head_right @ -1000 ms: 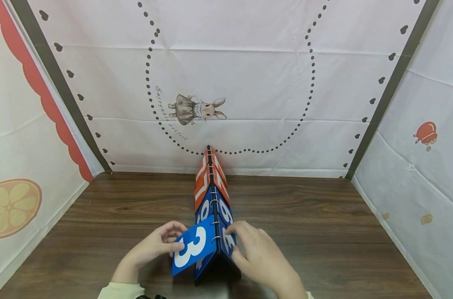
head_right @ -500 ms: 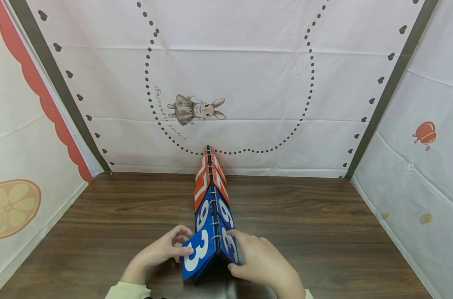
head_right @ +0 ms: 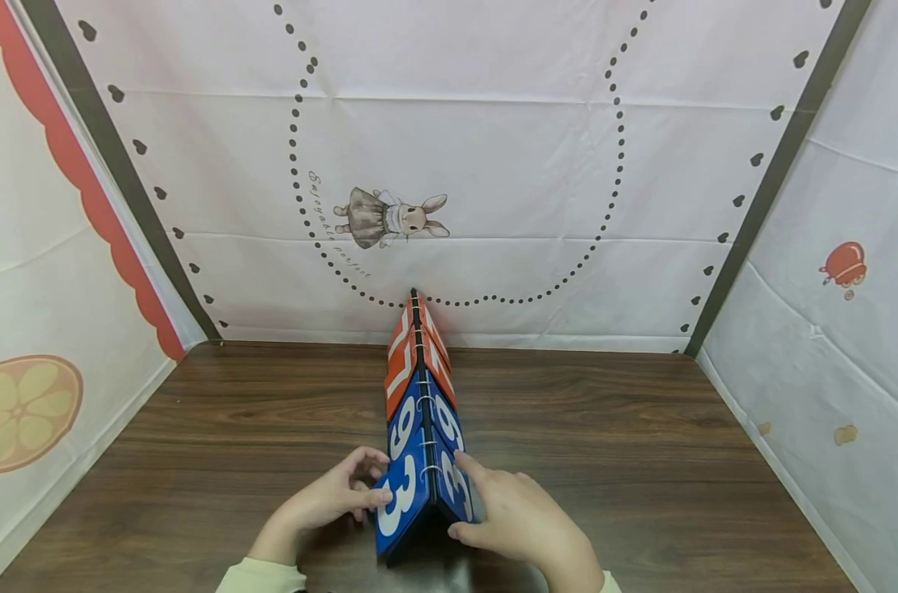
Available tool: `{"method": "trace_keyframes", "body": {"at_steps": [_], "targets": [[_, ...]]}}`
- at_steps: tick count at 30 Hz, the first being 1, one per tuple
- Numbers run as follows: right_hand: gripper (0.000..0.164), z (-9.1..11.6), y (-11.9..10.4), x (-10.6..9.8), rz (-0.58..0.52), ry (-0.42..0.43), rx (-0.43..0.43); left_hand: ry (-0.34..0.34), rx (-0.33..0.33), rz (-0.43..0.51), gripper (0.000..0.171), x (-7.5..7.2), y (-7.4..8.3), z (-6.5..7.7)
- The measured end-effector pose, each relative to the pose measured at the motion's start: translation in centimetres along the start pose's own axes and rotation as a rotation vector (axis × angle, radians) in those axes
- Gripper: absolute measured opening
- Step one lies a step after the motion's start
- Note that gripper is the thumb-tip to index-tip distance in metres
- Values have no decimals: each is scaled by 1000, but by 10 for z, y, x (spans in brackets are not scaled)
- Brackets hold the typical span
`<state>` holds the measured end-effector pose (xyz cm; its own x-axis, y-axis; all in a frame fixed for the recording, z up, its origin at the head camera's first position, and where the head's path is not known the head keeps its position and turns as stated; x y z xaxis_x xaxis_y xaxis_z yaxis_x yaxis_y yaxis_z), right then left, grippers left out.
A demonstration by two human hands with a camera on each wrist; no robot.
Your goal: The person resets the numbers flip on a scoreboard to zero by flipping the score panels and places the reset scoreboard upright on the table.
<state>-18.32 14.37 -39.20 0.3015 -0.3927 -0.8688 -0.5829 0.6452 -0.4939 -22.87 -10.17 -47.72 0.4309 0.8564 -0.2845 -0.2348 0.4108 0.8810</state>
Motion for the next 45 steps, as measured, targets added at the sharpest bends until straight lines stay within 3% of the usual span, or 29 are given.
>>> {"method": "trace_keyframes", "body": {"at_steps": [8, 15, 20, 26, 31, 37, 41, 45], "targets": [[65, 1, -1, -1, 9, 9, -56, 8, 9, 2, 61, 2, -1, -2], [50, 4, 0, -5, -12, -14, -40, 6, 1, -5, 64, 2, -3, -4], [44, 7, 2, -11, 62, 93, -6, 15, 7, -8, 65, -1, -2, -3], [62, 14, 11, -24, 251, 301, 101, 16, 19, -11, 61, -3, -1, -1], [72, 25, 16, -39, 325, 394, 126, 18, 55, 11, 53, -4, 0, 0], [84, 36, 17, -52, 252, 421, 166, 99, 140, 66, 42, -8, 6, 2], [109, 41, 19, -57, 129, 379, 272, 130, 144, 95, 40, -9, 8, 3], [118, 44, 20, -61, 82, 406, 297, 152, 150, 104, 37, -8, 12, 6]]}}
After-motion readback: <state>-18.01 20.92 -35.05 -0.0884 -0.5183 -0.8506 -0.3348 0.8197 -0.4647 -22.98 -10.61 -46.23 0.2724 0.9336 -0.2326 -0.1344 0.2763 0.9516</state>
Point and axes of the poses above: each hand's wrist, its own z-axis away from the middle knuckle, its own x-axis out of the palm, y = z × x, the point moved 3 cm from there along -z, towards the middle knuckle, and after that the axes turned 11 degrees about -x, right-handed, at the moved point
